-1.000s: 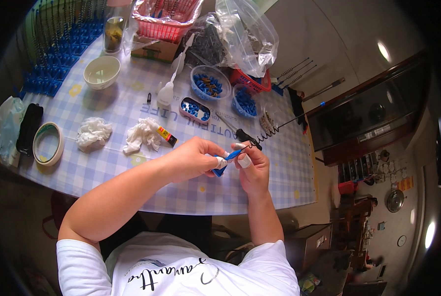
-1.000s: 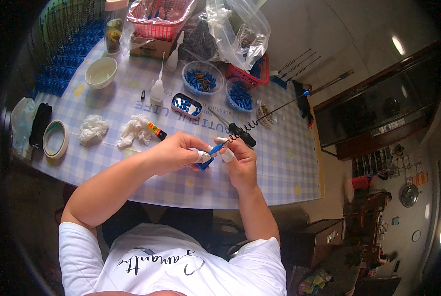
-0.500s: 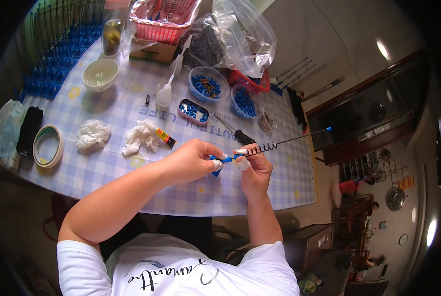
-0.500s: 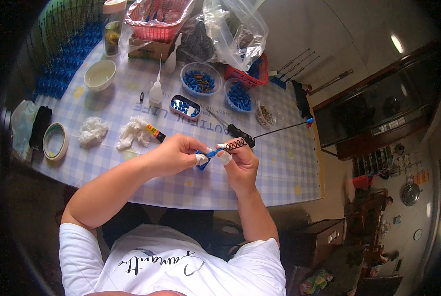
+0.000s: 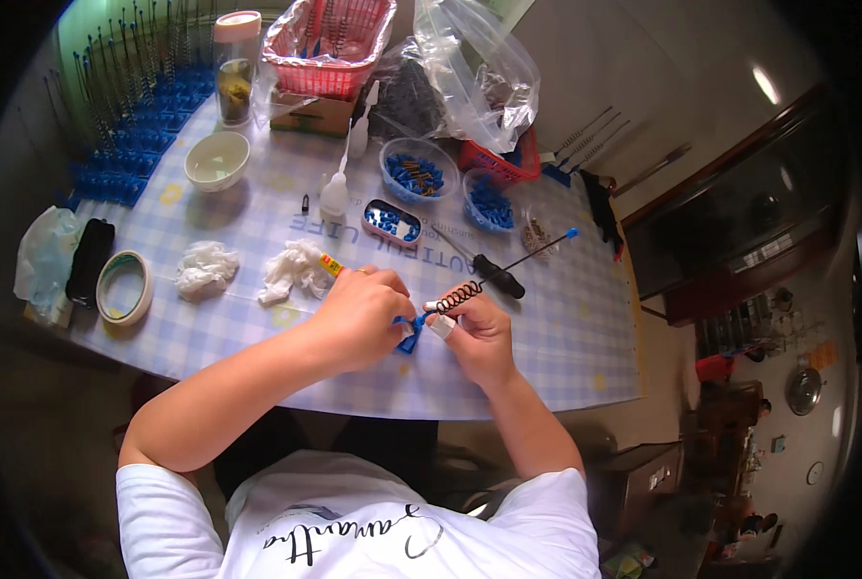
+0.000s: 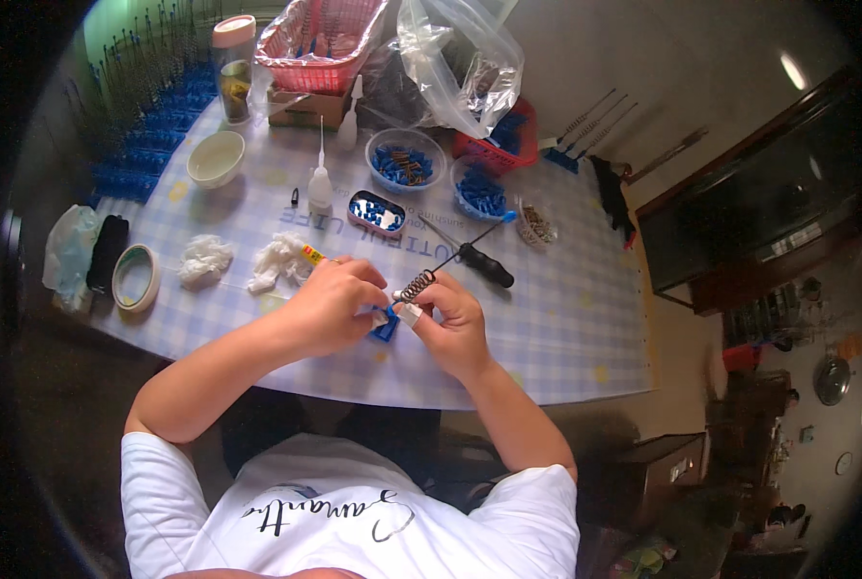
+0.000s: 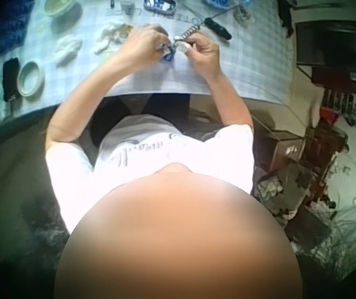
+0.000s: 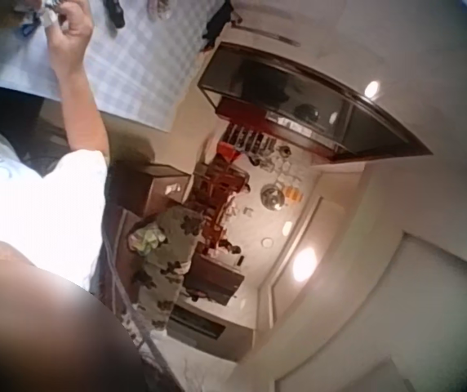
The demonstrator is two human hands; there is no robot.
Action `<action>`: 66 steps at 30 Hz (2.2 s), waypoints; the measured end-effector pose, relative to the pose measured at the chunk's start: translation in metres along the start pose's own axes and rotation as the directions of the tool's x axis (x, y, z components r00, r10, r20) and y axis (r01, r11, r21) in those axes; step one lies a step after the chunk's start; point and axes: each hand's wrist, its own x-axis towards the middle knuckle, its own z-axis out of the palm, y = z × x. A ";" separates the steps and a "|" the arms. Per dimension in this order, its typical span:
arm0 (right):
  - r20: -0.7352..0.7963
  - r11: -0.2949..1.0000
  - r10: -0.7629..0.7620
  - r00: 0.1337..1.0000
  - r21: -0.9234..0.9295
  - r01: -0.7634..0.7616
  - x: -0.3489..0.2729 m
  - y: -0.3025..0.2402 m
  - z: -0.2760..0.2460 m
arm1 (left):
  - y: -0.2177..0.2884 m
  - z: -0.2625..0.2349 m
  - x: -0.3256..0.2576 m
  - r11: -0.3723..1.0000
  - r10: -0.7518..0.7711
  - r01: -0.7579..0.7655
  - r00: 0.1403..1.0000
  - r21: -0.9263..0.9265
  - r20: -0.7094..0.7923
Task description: The recorder is assembling small fishing lure components, specifically attaching springs and beads to wire rods.
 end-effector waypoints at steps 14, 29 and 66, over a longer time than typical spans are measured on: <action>0.229 0.975 0.055 0.972 0.198 -0.102 0.022 -0.008 0.029 | 0.008 -0.003 -0.057 0.933 -0.239 0.135 0.926 -0.334 -0.292; 0.235 0.933 0.080 0.969 0.323 -0.155 0.024 0.002 0.044 | 0.003 0.020 -0.062 0.972 -0.163 0.048 0.844 -0.229 -0.511; -0.039 0.922 0.082 0.996 -0.376 -0.091 0.118 0.010 0.059 | 0.006 0.010 -0.079 0.968 -0.251 0.190 0.734 -0.164 -0.631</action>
